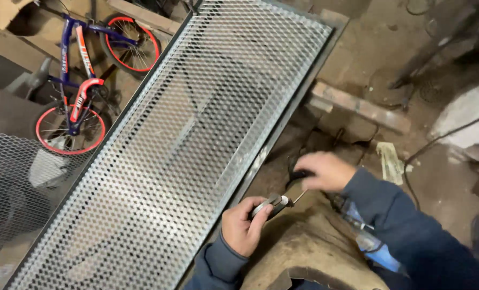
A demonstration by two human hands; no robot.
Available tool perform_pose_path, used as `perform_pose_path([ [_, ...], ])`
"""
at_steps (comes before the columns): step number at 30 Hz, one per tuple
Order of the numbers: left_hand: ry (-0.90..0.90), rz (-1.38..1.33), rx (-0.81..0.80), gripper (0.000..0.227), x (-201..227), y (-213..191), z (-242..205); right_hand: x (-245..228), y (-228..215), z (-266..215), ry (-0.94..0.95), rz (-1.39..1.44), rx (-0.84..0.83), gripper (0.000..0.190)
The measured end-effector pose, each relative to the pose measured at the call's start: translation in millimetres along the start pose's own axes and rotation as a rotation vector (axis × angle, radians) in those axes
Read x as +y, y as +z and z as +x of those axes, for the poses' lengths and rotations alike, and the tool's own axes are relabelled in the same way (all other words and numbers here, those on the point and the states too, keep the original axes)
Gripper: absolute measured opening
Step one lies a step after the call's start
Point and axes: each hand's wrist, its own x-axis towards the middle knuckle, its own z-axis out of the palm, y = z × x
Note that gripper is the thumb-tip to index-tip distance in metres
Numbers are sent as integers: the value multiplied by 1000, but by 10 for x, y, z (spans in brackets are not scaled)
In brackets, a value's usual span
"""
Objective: Secure a metal mesh to a metal frame using a C-clamp.
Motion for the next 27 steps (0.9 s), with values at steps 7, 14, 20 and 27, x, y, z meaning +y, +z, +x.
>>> perform_pose_path([
  [7, -129, -23, 17, 18, 267, 377, 973, 1635, -1262, 1289, 252, -505, 274, 84],
  [14, -291, -32, 154, 17, 244, 397, 1257, 2534, -1400, 1992, 391, -667, 19, 110],
  [20, -251, -42, 172, 16, 288, 326, 1214, 2386, -1497, 2053, 502, -591, -155, 125],
  [27, -229, -41, 126, 19, 225, 164, 1123, 1971, -1284, 2166, 600, -681, -158, 154],
])
